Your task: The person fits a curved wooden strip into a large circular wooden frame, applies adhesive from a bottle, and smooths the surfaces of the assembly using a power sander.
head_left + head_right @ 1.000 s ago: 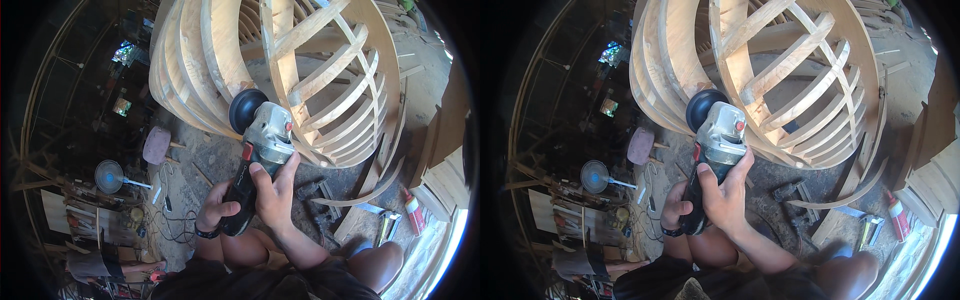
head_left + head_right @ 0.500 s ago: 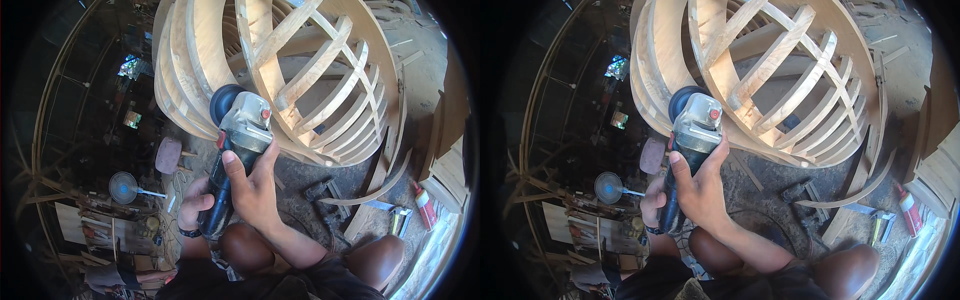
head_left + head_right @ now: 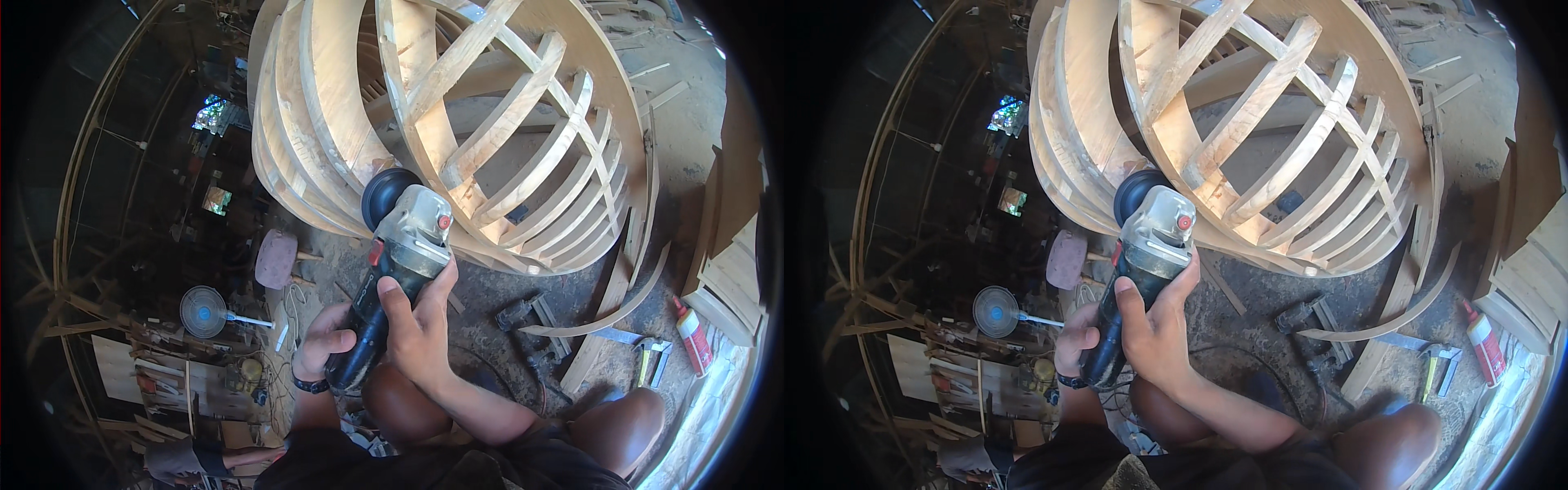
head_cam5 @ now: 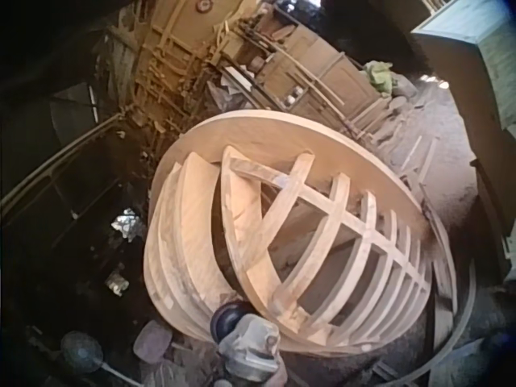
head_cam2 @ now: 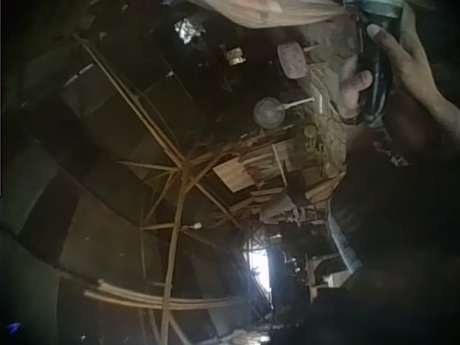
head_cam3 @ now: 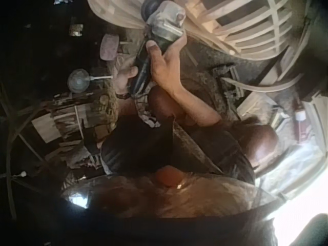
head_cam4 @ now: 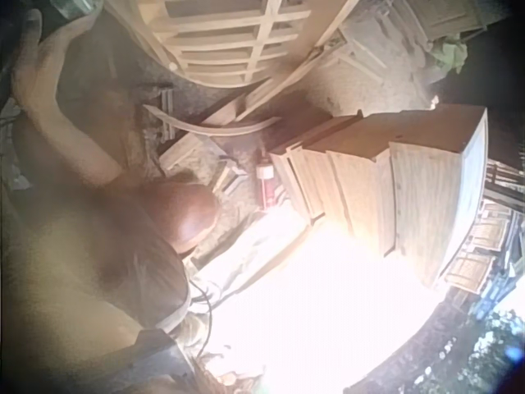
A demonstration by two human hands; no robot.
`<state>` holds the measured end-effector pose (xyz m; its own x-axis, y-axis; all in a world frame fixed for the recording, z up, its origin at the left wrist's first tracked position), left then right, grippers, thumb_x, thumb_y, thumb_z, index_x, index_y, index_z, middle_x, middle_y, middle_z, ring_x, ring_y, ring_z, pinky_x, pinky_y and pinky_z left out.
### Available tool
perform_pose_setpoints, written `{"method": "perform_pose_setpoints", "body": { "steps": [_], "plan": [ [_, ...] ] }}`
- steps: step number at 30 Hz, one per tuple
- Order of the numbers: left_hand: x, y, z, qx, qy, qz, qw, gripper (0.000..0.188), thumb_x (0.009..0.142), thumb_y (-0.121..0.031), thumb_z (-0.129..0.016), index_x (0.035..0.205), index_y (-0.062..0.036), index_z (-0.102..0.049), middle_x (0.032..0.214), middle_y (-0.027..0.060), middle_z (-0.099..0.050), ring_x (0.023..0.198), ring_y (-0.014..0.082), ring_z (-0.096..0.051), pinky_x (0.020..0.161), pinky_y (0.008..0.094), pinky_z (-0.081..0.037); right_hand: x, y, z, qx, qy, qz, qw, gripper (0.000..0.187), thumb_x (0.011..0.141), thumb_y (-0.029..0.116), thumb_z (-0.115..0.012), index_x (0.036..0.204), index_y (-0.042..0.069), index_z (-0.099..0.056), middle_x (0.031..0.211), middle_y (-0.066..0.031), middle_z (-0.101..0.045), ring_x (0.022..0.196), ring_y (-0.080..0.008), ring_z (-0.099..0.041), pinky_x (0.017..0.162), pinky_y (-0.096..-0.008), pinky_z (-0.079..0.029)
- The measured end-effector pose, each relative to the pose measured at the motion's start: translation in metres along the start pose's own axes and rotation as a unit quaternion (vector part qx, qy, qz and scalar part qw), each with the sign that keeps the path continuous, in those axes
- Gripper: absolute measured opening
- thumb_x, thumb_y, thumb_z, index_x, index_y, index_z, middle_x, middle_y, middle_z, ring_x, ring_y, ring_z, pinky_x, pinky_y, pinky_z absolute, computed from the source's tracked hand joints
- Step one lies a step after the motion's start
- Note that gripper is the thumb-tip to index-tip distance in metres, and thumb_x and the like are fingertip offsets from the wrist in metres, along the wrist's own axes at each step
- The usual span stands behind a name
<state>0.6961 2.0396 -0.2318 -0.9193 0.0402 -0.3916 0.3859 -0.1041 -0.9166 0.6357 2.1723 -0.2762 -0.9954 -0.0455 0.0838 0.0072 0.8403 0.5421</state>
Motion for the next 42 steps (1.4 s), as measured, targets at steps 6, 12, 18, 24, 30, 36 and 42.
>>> {"method": "perform_pose_setpoints", "body": {
  "steps": [6, 12, 18, 24, 30, 36, 42],
  "plan": [
    [0.0, -0.027, -0.004, 0.002, -0.002, -0.023, 1.0, 0.07, 0.08, -0.039, -0.073, 0.122, 0.0131, -0.051, 0.103, 0.0201, -0.066, 0.086, 0.027, -0.069, 0.079, 0.0341, -0.056, 0.01, 0.02, -0.017, 0.056, -0.003, 0.001, 0.998, 0.073, 0.096, 0.016, -0.059, 0.147, -0.005, -0.012, 0.13, -0.0187, -0.046, 0.118, -0.0203, -0.047, 0.103, -0.0333, -0.037],
    [-0.002, -0.031, -0.002, 0.029, -0.014, -0.019, 0.999, 0.07, 0.08, -0.04, -0.071, 0.119, 0.0139, -0.052, 0.098, 0.0215, -0.067, 0.083, 0.0266, -0.069, 0.075, 0.0322, -0.056, 0.011, 0.021, -0.019, 0.057, -0.011, -0.001, 0.998, 0.071, 0.096, 0.014, -0.059, 0.147, -0.004, -0.012, 0.13, -0.0186, -0.045, 0.119, -0.0198, -0.045, 0.103, -0.0334, -0.037],
    [-0.003, -0.021, -0.007, 0.052, -0.018, 0.018, 0.998, 0.065, 0.08, -0.041, -0.071, 0.115, 0.0112, -0.055, 0.093, 0.0192, -0.067, 0.076, 0.0221, -0.067, 0.068, 0.0291, -0.054, 0.001, 0.007, -0.007, 0.055, -0.027, 0.018, 0.998, 0.079, 0.097, 0.015, -0.056, 0.149, -0.007, 0.0, 0.131, -0.0241, -0.049, 0.121, -0.0277, -0.051, 0.106, -0.0399, -0.038],
    [-0.005, -0.029, -0.004, 0.053, -0.024, 0.009, 0.998, 0.068, 0.08, -0.042, -0.071, 0.117, 0.0126, -0.053, 0.095, 0.0205, -0.068, 0.081, 0.0252, -0.069, 0.072, 0.0314, -0.056, 0.005, 0.022, -0.014, 0.047, -0.02, 0.02, 0.998, 0.074, 0.097, 0.014, -0.056, 0.147, -0.006, -0.005, 0.129, -0.0208, -0.049, 0.12, -0.024, -0.05, 0.105, -0.0376, -0.037],
    [-0.004, -0.042, -0.004, 0.066, -0.025, -0.019, 0.997, 0.07, 0.08, -0.043, -0.07, 0.118, 0.0134, -0.053, 0.096, 0.0232, -0.068, 0.082, 0.0281, -0.07, 0.074, 0.033, -0.057, 0.013, 0.028, -0.025, 0.109, -0.008, 0.0, 0.994, 0.069, 0.097, 0.016, -0.058, 0.146, -0.005, -0.015, 0.131, -0.0191, -0.046, 0.121, -0.0207, -0.045, 0.106, -0.0351, -0.034],
    [-0.004, -0.035, -0.006, 0.071, -0.027, -0.002, 0.997, 0.067, 0.081, -0.044, -0.07, 0.115, 0.0118, -0.055, 0.094, 0.0214, -0.068, 0.079, 0.0255, -0.069, 0.071, 0.031, -0.056, 0.009, 0.02, -0.019, 0.074, -0.015, 0.019, 0.997, 0.076, 0.098, 0.01, -0.054, 0.149, -0.005, 0.0, 0.127, -0.0192, -0.053, 0.117, -0.0235, -0.054, 0.104, -0.0366, -0.04],
    [-0.006, -0.025, -0.004, 0.084, -0.025, 0.031, 0.996, 0.067, 0.08, -0.045, -0.07, 0.114, 0.0107, -0.056, 0.092, 0.0193, -0.067, 0.078, 0.0235, -0.068, 0.069, 0.0292, -0.055, 0.004, 0.017, -0.011, 0.064, -0.015, 0.019, 0.998, 0.075, 0.098, 0.011, -0.055, 0.148, -0.005, -0.002, 0.127, -0.0204, -0.053, 0.117, -0.0238, -0.054, 0.103, -0.0362, -0.04]
  ]
}}
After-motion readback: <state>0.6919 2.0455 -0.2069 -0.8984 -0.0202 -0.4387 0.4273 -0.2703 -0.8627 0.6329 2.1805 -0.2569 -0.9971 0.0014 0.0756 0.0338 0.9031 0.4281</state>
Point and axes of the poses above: each hand's wrist, its own x-axis towards the middle knuckle, its own z-axis out of the back of the hand, y = z × x, the point moved 7 cm from there along x, towards the middle knuckle
